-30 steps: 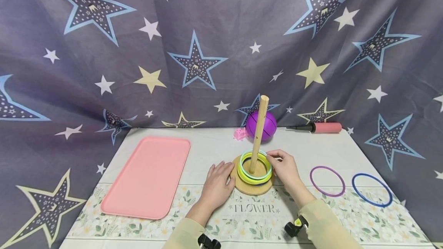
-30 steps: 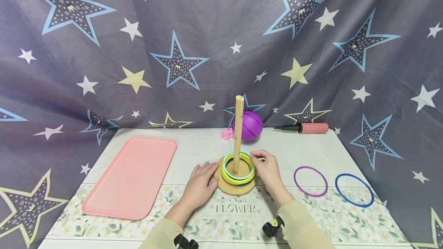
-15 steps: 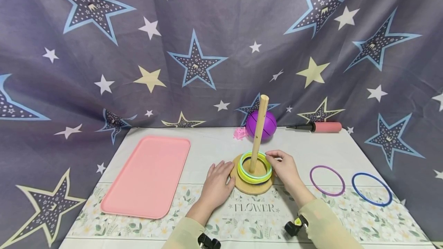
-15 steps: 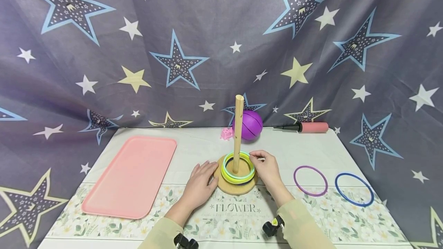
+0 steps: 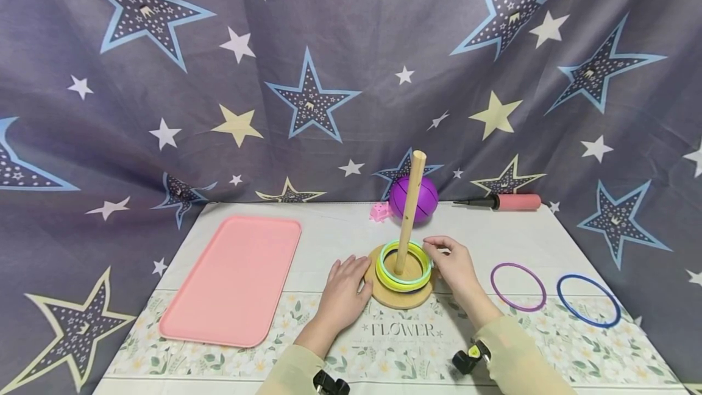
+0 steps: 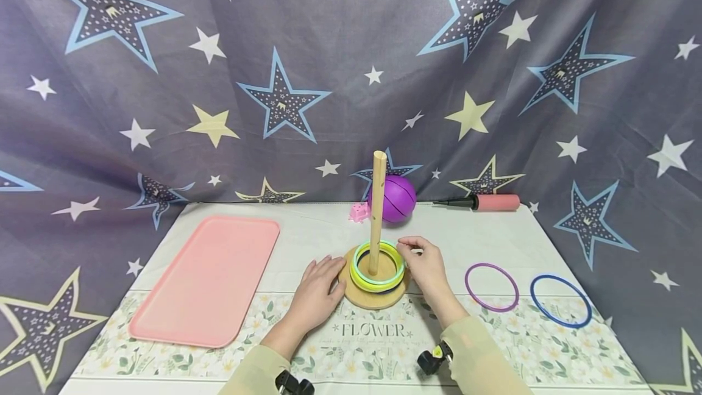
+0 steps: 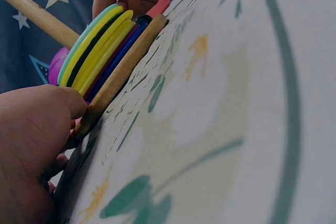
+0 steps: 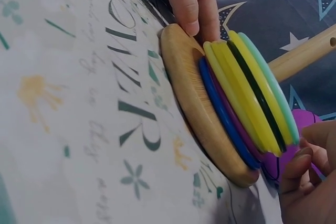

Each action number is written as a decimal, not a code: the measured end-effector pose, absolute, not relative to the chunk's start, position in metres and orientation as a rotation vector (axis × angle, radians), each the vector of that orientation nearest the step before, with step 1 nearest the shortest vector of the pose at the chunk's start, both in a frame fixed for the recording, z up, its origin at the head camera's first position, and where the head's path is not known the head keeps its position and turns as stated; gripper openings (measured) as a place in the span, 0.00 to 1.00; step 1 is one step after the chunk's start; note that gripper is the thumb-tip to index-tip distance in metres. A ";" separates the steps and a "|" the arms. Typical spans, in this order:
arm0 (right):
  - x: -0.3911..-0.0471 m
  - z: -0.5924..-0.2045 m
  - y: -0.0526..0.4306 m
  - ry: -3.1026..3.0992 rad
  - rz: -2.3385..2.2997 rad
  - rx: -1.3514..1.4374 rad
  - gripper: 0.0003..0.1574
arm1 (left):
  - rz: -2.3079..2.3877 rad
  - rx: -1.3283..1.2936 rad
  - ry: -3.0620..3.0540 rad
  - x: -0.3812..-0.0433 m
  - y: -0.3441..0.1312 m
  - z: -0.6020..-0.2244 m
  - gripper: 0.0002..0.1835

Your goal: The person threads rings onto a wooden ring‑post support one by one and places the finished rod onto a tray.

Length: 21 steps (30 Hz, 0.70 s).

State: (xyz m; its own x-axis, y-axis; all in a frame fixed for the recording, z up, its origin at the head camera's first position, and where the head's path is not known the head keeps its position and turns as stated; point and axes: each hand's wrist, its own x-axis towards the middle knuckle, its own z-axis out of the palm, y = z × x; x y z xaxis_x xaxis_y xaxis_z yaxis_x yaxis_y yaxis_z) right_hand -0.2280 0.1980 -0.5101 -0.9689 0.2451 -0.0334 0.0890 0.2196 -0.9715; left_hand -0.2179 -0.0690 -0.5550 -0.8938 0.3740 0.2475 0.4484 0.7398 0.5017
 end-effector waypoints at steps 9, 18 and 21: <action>-0.225 -0.498 0.210 -2.344 1.851 -0.320 0.23 | -0.861 -0.666 -2.815 -0.217 -0.069 -0.554 0.28; -0.218 -0.488 0.236 -2.356 1.821 -0.304 0.25 | -0.862 -0.667 -2.813 -0.216 -0.069 -0.553 0.28; -0.216 -0.485 0.246 -2.368 1.779 -0.294 0.24 | -0.857 -0.670 -2.803 -0.216 -0.069 -0.554 0.27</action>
State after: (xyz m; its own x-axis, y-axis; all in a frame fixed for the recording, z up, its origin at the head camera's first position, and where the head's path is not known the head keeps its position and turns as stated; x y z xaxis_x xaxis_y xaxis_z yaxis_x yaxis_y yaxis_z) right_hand -0.2155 0.2460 -0.4851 -0.9669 0.2547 0.0136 0.0579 0.2712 -0.9608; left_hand -0.2163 -0.0690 -0.5537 -0.8921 0.3753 0.2515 0.4518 0.7395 0.4990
